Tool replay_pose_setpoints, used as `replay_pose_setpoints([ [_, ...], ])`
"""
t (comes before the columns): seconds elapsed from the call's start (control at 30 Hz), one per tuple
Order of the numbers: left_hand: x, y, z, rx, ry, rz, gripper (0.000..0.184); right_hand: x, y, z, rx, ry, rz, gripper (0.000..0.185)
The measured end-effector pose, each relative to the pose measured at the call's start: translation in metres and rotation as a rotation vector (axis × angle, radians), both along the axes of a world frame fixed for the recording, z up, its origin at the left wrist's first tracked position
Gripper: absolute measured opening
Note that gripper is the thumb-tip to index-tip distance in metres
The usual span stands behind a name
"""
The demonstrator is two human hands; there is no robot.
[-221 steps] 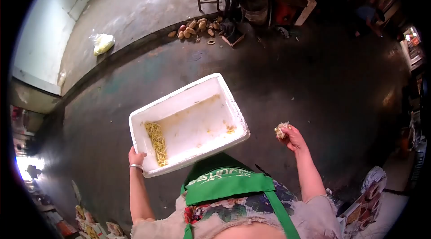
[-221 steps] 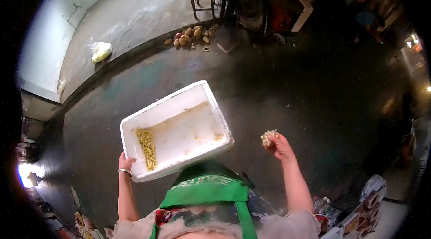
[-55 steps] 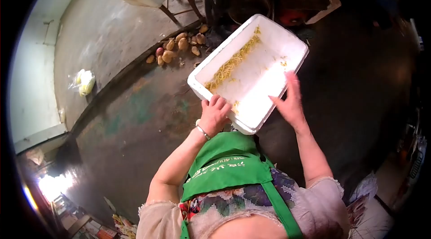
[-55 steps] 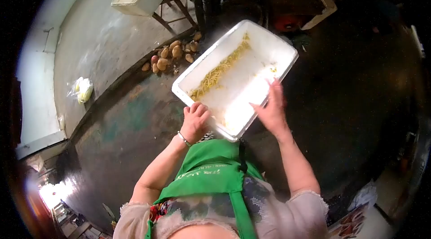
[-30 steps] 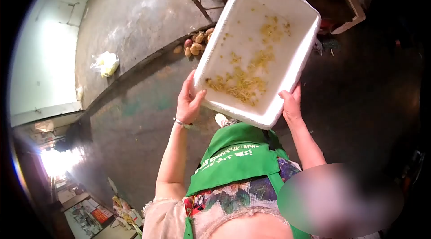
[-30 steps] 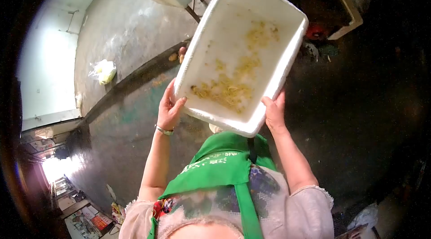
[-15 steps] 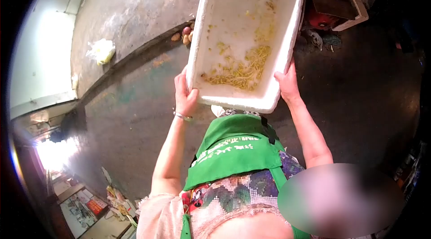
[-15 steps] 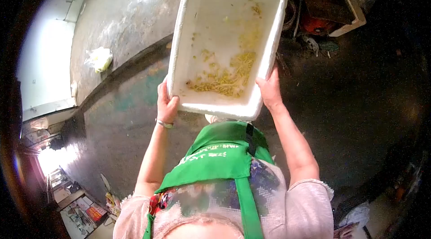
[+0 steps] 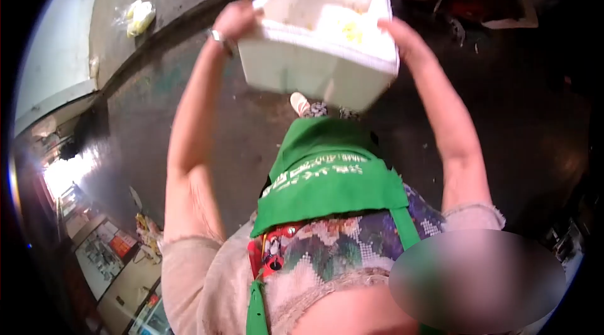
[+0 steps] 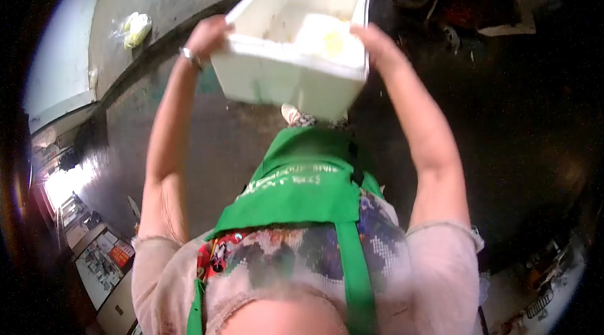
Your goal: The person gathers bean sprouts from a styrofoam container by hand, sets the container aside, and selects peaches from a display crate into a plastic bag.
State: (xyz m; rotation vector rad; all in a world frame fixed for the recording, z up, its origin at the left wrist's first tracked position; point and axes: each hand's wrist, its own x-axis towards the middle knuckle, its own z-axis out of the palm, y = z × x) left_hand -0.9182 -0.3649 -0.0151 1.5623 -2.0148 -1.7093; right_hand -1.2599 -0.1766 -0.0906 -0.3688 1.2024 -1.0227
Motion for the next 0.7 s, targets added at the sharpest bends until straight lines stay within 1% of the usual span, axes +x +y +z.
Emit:
replay_pose_setpoints([
  [0.03,-0.001,0.003,-0.005,-0.088,-0.087,0.006,0.042,0.003,-0.004,-0.014,-0.008,-0.001,-0.007,0.044],
  [0.07,0.004,0.019,-0.013,-0.094,-0.113,0.057,0.044,0.010,-0.002,-0.031,-0.004,-0.008,-0.018,0.044],
  [0.1,0.010,0.035,-0.022,-0.100,-0.138,0.109,0.045,0.021,0.018,-0.054,-0.043,0.005,-0.043,0.047],
  [0.13,0.020,0.061,-0.034,-0.025,-0.102,0.209,0.047,0.031,0.037,-0.072,-0.073,0.012,-0.064,0.051],
  [0.2,0.033,0.086,-0.058,-0.126,-0.107,0.156,0.051,0.039,0.053,-0.075,-0.043,-0.022,-0.045,0.053],
  [0.23,0.041,0.086,-0.073,-0.141,-0.045,0.181,0.052,0.038,0.050,-0.069,-0.003,0.033,-0.036,0.053],
  [0.3,0.035,0.093,-0.071,-0.012,0.033,0.241,0.051,0.038,0.042,-0.050,0.079,0.137,-0.014,0.055],
  [0.33,0.035,0.095,-0.071,0.015,0.063,0.258,0.051,0.037,0.040,-0.040,0.143,0.190,0.022,0.057],
  [0.37,0.035,0.097,-0.067,0.038,0.095,0.274,0.051,0.034,0.039,-0.040,0.149,0.195,0.031,0.057],
  [0.4,0.034,0.100,-0.062,0.059,0.130,0.292,0.051,0.030,0.035,-0.037,0.077,0.251,0.006,0.057],
  [0.47,0.033,0.105,-0.046,0.007,0.076,0.267,0.055,0.023,0.026,-0.023,-0.070,0.353,-0.016,0.059],
  [0.5,0.037,0.112,-0.045,0.008,0.077,0.278,0.055,0.024,0.024,0.004,-0.120,0.486,-0.007,0.062],
  [0.57,0.048,0.136,-0.037,-0.114,0.269,0.288,0.069,0.041,0.036,0.041,-0.240,0.712,-0.031,0.071],
  [0.6,0.051,0.151,-0.037,-0.065,0.347,0.313,0.080,0.050,0.047,0.055,-0.319,0.808,-0.070,0.076],
  [0.63,0.052,0.169,-0.041,-0.084,0.361,0.364,0.078,0.056,0.052,0.058,-0.355,0.858,-0.085,0.079],
  [0.7,0.045,0.187,-0.052,-0.201,0.205,0.395,0.076,0.068,0.062,0.063,-0.422,0.961,-0.120,0.086],
])
